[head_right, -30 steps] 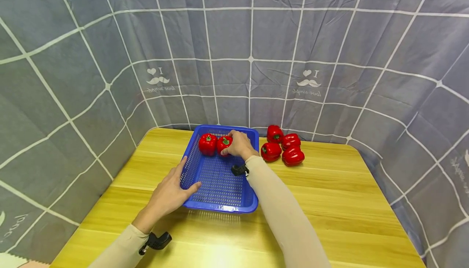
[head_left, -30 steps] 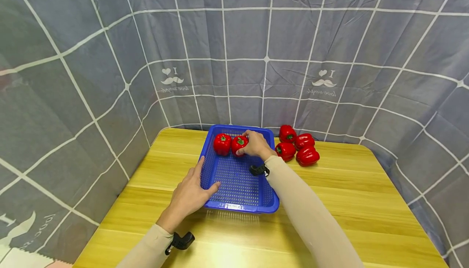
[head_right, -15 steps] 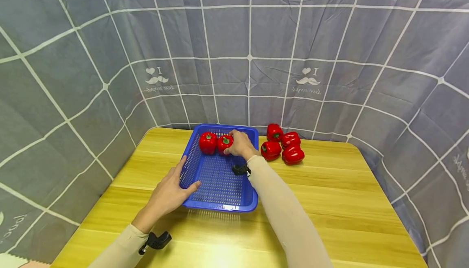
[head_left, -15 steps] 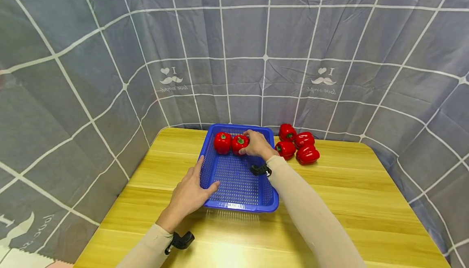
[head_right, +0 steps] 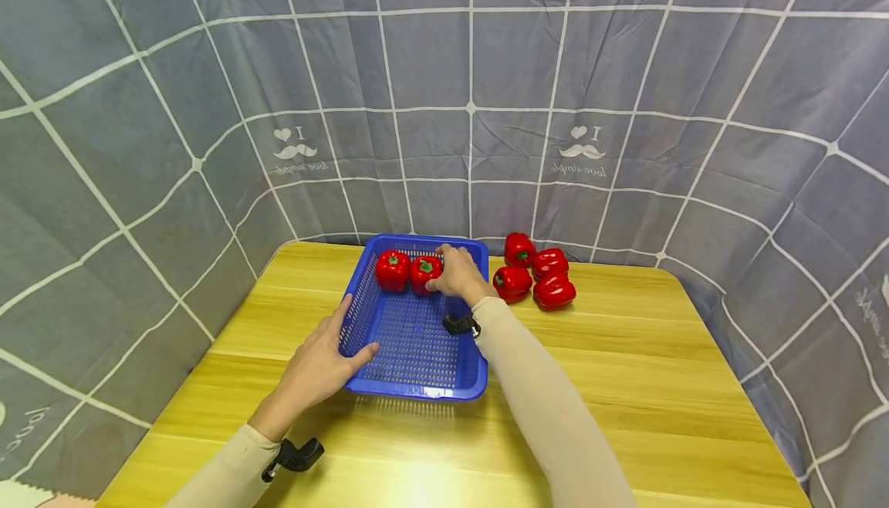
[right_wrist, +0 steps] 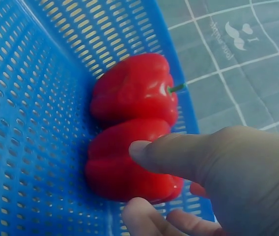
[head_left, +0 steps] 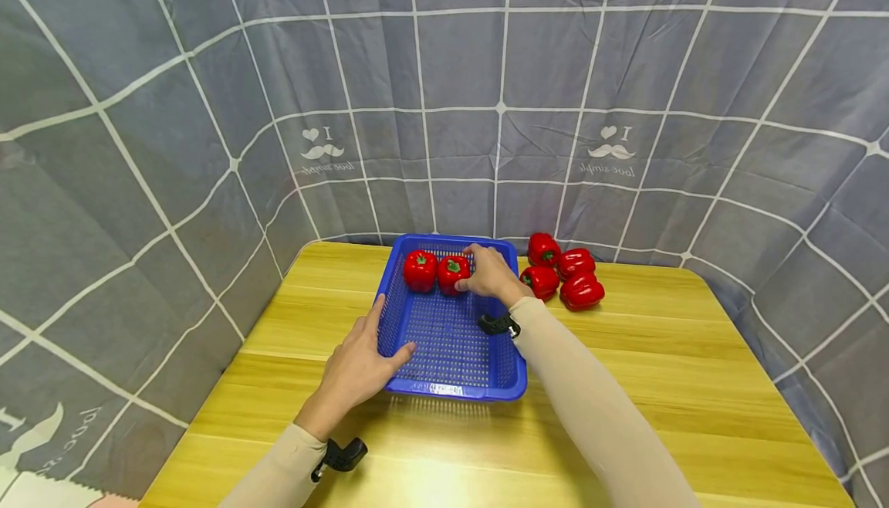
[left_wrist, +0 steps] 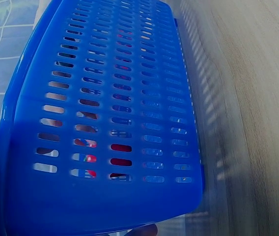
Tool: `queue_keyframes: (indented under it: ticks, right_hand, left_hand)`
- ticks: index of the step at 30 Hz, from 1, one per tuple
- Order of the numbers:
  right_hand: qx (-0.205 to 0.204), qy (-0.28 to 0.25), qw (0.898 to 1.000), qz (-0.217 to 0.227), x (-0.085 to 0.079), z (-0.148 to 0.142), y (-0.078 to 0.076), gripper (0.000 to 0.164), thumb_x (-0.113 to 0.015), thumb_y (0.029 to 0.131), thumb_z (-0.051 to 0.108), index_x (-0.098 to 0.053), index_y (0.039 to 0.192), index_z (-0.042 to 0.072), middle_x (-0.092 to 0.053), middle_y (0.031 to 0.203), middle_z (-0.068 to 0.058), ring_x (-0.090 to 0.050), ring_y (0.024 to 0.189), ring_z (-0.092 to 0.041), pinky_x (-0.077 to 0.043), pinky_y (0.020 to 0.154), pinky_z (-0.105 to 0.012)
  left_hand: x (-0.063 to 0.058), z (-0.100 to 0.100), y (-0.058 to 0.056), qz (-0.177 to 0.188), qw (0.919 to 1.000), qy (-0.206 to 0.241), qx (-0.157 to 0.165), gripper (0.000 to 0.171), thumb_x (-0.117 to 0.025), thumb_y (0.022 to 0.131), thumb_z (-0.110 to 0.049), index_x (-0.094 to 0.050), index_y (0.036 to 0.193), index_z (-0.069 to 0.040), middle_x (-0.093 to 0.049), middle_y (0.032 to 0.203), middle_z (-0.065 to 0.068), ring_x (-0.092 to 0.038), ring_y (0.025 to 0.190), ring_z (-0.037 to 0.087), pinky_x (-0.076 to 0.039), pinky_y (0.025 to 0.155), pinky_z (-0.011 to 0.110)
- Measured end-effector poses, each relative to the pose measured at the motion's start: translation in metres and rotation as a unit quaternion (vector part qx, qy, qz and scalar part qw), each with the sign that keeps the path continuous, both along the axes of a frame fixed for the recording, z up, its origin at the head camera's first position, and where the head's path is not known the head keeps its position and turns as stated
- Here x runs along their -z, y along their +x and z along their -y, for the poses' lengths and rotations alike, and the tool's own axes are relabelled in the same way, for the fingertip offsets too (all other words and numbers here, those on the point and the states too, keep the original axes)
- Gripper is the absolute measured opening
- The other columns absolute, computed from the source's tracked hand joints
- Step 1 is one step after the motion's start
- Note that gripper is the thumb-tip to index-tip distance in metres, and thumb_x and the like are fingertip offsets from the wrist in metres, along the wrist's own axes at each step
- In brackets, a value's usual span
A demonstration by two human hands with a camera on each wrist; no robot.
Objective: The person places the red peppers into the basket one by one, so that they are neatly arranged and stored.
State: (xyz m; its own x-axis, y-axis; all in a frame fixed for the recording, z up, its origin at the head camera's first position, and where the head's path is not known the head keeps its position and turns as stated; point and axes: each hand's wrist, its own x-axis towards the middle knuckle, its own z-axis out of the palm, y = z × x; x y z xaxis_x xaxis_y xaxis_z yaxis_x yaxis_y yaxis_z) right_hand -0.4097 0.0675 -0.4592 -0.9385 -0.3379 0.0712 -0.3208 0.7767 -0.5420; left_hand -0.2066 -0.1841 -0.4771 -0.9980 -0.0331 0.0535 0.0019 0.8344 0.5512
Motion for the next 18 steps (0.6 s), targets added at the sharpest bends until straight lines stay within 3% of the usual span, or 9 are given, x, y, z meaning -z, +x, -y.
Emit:
queue_keyframes:
  ticks: [5,11,14,18]
  right_hand:
    - [-0.004,-0.01,1.0,0.008,0.015,-0.007,-0.016,0.081,-0.099,0.093,0.03,-0.065,0.163,0.008,-0.072,0.148,-0.024,-0.065,0.146,-0.041,-0.056,0.125,-0.06]
    - [-0.015,-0.027,0.999,-0.015,0.025,-0.02,-0.03,0.076,-0.099,0.093,0.039,-0.07,0.158,0.014,-0.075,0.144,-0.02,-0.068,0.139,-0.039,-0.059,0.117,-0.059]
    - [-0.017,-0.027,0.999,-0.017,0.007,-0.021,-0.013,0.072,-0.096,0.095,0.034,-0.07,0.158,0.011,-0.075,0.144,-0.023,-0.067,0.14,-0.042,-0.056,0.119,-0.06]
    - [-0.027,-0.034,0.999,-0.011,-0.029,-0.021,0.021,0.071,-0.093,0.098,0.026,-0.066,0.159,0.003,-0.074,0.148,-0.029,-0.063,0.146,-0.048,-0.051,0.126,-0.062]
  left_hand:
    - [-0.001,0.0,0.0,0.001,1.0,0.002,-0.001,0.111,-0.075,0.106,-0.058,-0.017,0.189,-0.013,-0.055,0.172,0.032,-0.07,0.141,0.059,-0.061,0.112,0.076]
    - [-0.001,0.0,-0.002,-0.003,1.0,0.001,-0.002,0.111,-0.076,0.106,-0.057,-0.017,0.189,-0.014,-0.056,0.171,0.032,-0.071,0.14,0.059,-0.062,0.111,0.075]
    - [-0.001,0.0,-0.002,-0.004,1.0,0.001,-0.001,0.11,-0.076,0.106,-0.057,-0.017,0.188,-0.013,-0.056,0.17,0.032,-0.071,0.14,0.059,-0.062,0.111,0.075]
    - [-0.001,0.0,-0.002,-0.001,1.0,0.002,-0.002,0.111,-0.075,0.106,-0.059,-0.016,0.189,-0.014,-0.055,0.171,0.032,-0.07,0.141,0.058,-0.062,0.112,0.075]
